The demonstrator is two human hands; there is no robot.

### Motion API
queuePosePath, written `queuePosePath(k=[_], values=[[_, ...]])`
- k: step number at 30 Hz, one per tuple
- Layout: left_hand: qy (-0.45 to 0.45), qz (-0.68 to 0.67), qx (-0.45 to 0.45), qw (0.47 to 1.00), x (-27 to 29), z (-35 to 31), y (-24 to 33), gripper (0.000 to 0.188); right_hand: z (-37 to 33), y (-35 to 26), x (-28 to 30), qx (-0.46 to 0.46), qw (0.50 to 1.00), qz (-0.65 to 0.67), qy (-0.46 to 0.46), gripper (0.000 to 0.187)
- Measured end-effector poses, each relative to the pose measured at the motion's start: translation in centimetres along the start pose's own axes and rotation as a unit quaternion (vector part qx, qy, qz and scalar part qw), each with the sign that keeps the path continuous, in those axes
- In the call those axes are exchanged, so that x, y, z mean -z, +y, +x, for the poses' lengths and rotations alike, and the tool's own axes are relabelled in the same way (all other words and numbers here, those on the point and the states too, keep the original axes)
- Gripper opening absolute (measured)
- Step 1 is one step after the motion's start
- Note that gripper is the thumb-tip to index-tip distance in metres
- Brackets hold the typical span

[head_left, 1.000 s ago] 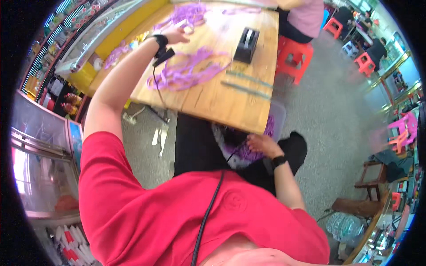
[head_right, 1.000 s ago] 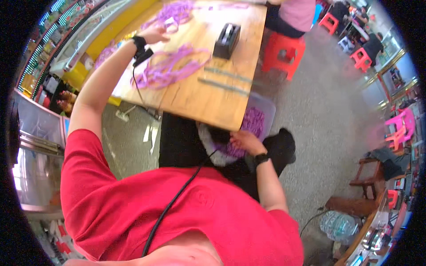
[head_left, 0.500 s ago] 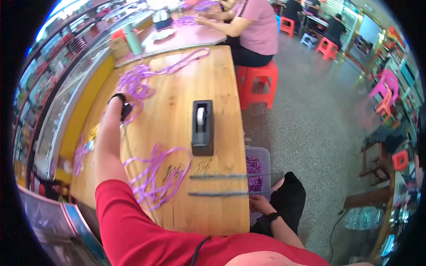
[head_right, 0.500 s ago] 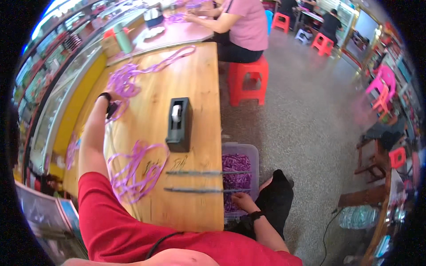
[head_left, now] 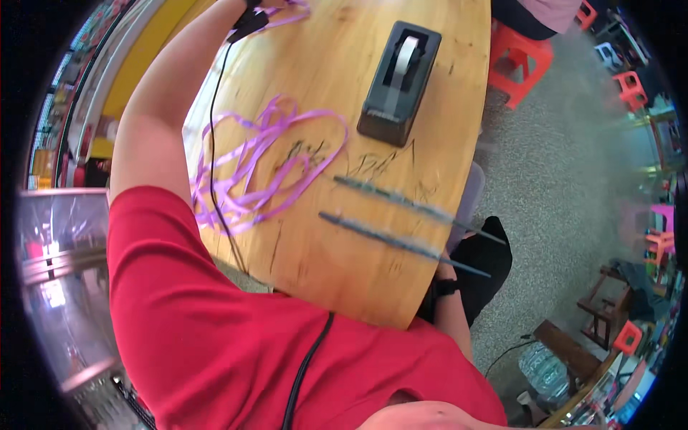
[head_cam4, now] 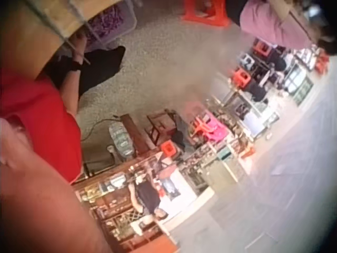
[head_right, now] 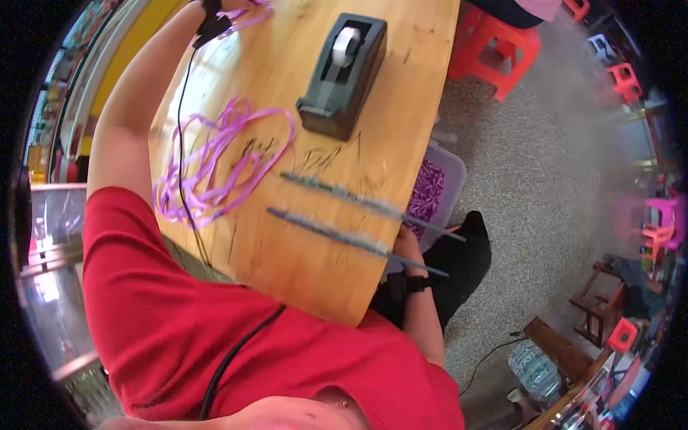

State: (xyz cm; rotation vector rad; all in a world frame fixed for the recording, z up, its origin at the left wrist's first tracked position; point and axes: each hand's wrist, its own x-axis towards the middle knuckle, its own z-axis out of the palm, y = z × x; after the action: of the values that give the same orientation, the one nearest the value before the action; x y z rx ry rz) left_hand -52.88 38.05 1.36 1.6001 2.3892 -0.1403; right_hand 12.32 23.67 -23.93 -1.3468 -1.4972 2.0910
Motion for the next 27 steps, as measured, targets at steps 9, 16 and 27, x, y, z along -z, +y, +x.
queuePosePath(k=[9, 16, 27], values=[[0.027, 0.065, -0.153, 0.986, 6.4, -21.3, 6.8, 0.029, 0.5, 1.4, -0.9, 0.034, 0.994, -0.086, -0.056, 0.030], [-0.009, -0.163, -0.148, 0.975, 8.4, -29.0, 8.7, 0.049, -1.0, 2.6, 0.4, 0.034, 0.995, -0.088, -0.041, 0.022], [0.117, -0.042, -0.142, 0.982, -3.9, -18.3, 10.1, 0.067, -1.4, 4.5, 2.0, 0.106, 0.941, -0.319, 0.046, 0.027]])
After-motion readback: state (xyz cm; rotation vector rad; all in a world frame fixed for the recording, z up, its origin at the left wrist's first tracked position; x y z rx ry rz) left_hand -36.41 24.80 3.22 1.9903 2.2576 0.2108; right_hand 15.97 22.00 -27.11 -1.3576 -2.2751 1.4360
